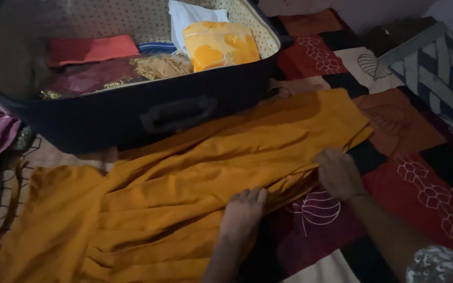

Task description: The person folds a yellow patterned cloth and places it into an open suitcase. They then fold a mustard-yellow cloth and place it into the suitcase. Finally, they fold a dark blue cloth with a gold border and place it into the suitcase.

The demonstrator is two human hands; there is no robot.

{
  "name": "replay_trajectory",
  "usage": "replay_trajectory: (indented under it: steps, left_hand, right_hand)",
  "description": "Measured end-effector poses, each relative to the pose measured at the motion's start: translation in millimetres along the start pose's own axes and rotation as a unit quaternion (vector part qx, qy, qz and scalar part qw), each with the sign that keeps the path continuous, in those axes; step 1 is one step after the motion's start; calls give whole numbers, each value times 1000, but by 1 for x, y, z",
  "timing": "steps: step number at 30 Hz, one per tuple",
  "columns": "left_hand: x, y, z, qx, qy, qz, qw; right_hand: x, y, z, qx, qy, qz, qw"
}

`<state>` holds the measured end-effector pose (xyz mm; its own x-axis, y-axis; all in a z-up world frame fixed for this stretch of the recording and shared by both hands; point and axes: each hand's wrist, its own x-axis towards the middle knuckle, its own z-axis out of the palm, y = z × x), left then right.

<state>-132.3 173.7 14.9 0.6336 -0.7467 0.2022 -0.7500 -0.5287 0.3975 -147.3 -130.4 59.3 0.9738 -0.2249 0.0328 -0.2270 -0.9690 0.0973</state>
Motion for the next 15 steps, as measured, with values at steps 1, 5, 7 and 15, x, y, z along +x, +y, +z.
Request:
replay_trajectory:
  steps: [1,5,7,15]
  left_hand:
    - [-4,-1,-1,3,-10,8,1000]
    - [-8,-6,7,-28,-93,17,995]
    - [-15,-5,7,-20,-99,18,995]
    - [14,-57,-11,-4,249,-80,965]
  right_hand:
    - [-3,7,3,22,18,45,999]
    - [-16,32,28,1,24,-6,1000]
    - [-20,37,39,-40,-28,-38,998]
    - [-8,-6,15,26,142,23,989]
